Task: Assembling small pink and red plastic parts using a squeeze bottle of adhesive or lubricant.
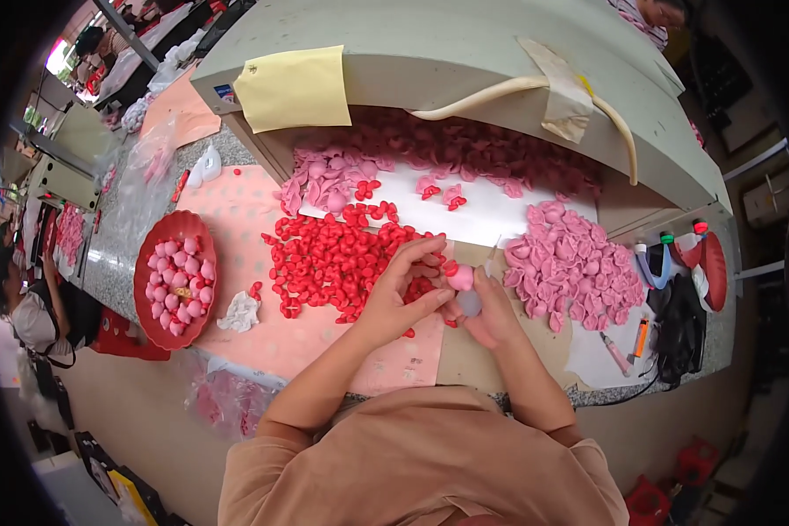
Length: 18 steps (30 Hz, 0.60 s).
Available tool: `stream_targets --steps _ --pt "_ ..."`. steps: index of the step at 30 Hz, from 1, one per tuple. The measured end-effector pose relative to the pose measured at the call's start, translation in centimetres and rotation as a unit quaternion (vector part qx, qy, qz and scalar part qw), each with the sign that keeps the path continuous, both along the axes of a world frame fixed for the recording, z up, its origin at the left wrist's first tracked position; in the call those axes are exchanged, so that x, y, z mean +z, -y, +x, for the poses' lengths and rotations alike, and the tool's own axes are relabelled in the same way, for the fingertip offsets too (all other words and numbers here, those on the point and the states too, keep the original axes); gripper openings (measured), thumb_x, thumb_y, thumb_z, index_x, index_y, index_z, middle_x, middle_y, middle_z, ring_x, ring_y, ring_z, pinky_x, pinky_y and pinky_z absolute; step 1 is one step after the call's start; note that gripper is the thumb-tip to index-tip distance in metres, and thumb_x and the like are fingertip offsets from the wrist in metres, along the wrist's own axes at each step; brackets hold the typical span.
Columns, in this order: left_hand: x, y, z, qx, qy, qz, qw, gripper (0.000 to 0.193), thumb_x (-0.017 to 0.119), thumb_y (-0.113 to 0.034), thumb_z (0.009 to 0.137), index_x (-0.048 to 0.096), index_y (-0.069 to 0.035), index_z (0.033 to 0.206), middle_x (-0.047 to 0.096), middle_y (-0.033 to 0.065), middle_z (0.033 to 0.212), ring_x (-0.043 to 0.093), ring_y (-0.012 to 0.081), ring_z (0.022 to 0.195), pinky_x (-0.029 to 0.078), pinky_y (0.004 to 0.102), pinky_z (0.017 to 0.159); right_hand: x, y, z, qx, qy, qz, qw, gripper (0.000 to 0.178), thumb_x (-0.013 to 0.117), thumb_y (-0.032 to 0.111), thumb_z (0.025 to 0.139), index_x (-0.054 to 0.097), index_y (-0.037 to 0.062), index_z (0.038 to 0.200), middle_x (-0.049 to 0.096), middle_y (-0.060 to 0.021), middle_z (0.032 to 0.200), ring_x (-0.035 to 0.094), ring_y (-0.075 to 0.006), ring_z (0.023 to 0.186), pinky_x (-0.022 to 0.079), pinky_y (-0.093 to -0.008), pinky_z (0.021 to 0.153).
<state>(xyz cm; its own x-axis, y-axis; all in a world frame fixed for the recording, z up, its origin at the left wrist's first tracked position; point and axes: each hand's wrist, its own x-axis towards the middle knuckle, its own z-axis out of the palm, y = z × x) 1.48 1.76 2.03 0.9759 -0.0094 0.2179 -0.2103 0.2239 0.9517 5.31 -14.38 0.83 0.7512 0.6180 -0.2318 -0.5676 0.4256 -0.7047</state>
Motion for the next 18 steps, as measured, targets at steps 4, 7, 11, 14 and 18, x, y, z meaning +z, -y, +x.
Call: stream_targets --steps 4,7,11,14,18 --pt "0.7 0.0 -0.6 -0.096 -0.158 -0.114 0.976 0.045 0.06 0.009 0.077 0.046 -0.001 0.12 0.046 0.0089 0.114 0.05 0.018 0.104 0.047 0.0288 0.086 -0.2 0.5 0.1 0.065 0.013 -0.007 0.998 0.039 0.044 0.039 0.093 0.055 0.0026 0.097 0.056 -0.0044 0.076 0.052 -0.0126 0.065 0.042 -0.0265 0.06" --pt "-0.6 -0.3 -0.2 -0.006 -0.007 0.045 0.999 0.041 0.061 0.01 0.076 0.05 0.0 0.114 0.047 0.0094 0.113 0.051 0.0179 0.103 0.046 0.0287 0.087 0.3 0.4 0.2 0.024 0.075 -0.107 0.991 0.029 0.049 0.029 0.092 0.056 0.0018 0.097 0.057 -0.0042 0.079 0.054 -0.0105 0.069 0.044 -0.0246 0.062" --pt "-1.8 -0.5 0.2 0.02 0.044 0.086 0.995 0.041 0.065 0.003 0.076 0.051 -0.002 0.114 0.049 0.0077 0.111 0.053 0.0152 0.1 0.047 0.0272 0.083 1.5 0.5 0.2 -0.061 0.218 -0.141 0.964 0.027 0.059 0.014 0.086 0.055 0.0022 0.11 0.059 -0.0043 0.093 0.055 -0.008 0.077 0.046 -0.022 0.066" --pt "-2.0 0.0 0.0 0.018 0.01 -0.022 1.0 0.037 0.061 0.01 0.076 0.051 0.001 0.11 0.049 0.0094 0.11 0.053 0.0168 0.101 0.047 0.0283 0.086 1.1 0.3 0.2 -0.053 0.266 -0.152 0.95 0.032 0.061 0.008 0.084 0.054 0.0025 0.115 0.059 -0.0036 0.099 0.054 -0.0066 0.078 0.046 -0.0209 0.066" --pt "-1.5 0.1 -0.1 0.001 -0.022 -0.058 0.998 0.037 0.059 0.011 0.077 0.05 0.002 0.112 0.051 0.0101 0.112 0.055 0.0177 0.102 0.048 0.0285 0.086 1.1 0.8 0.3 -0.026 0.246 -0.167 0.954 0.034 0.062 0.008 0.084 0.054 0.0023 0.116 0.058 -0.003 0.103 0.054 -0.0072 0.082 0.047 -0.0214 0.067"
